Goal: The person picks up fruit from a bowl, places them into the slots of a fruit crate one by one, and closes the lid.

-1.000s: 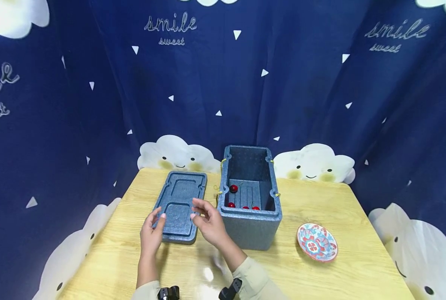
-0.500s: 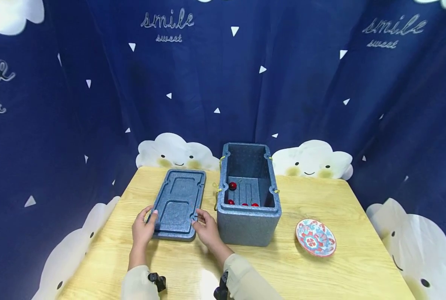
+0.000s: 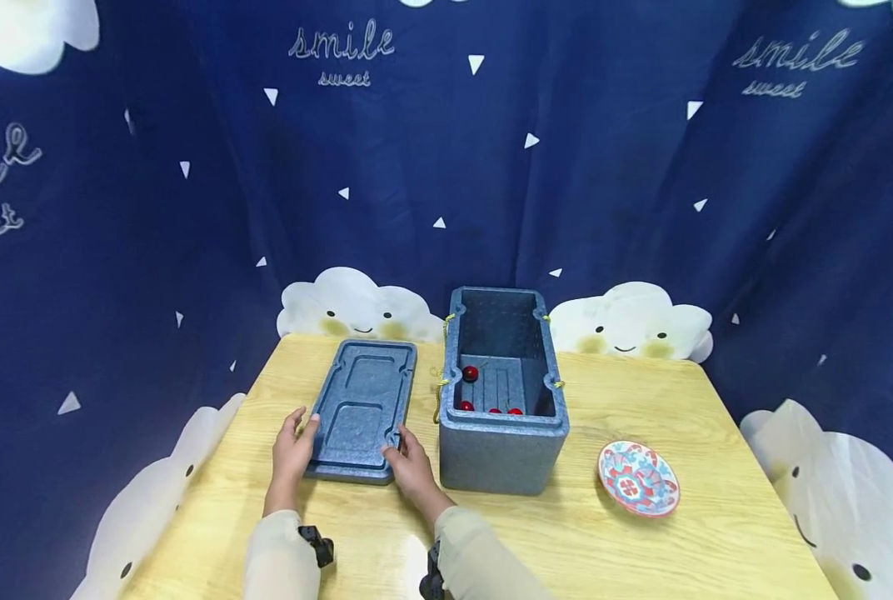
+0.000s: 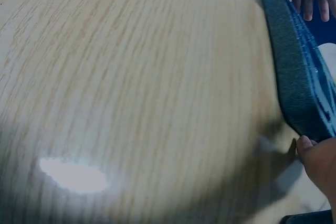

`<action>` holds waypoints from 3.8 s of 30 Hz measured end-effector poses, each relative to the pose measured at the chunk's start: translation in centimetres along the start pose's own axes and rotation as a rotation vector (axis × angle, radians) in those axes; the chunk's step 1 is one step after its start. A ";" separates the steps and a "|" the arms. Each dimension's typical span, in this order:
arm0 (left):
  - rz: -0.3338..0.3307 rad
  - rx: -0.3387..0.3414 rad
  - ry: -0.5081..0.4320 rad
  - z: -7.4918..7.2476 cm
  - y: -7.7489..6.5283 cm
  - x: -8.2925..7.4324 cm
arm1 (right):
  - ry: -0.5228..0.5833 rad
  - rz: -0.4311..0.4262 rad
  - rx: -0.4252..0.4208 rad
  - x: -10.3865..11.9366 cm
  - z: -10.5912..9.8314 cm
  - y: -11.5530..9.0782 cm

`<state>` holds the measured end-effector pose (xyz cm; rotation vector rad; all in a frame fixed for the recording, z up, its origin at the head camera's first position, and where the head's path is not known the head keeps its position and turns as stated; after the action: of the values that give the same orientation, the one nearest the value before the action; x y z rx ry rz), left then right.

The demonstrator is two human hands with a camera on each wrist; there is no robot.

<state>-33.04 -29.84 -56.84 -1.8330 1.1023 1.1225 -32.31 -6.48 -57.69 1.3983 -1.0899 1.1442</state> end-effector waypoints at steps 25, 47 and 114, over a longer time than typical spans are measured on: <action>-0.066 0.022 -0.097 -0.8 -5.2 1.5 | 0.036 0.015 0.116 0.3 0.4 -3.5; -0.030 0.028 -0.093 -1.9 -8.8 -4.8 | 0.116 -0.077 0.067 9.9 -3.3 -4.7; 0.120 0.169 -0.240 1.5 -9.4 -19.6 | 0.100 -0.098 0.044 20.4 -11.9 -0.4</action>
<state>-29.96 -19.05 -38.16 -1.4768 1.1399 1.2424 -30.05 4.31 -36.76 1.3976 -0.9210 1.1604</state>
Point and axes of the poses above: each hand's wrist, its own y-axis towards the middle knuckle, its own z-axis out of the palm, x = y × z, the point moved 10 cm from there along y, towards the middle knuckle, and after that the axes turned 7 degrees about -z, right-handed, at the moved point
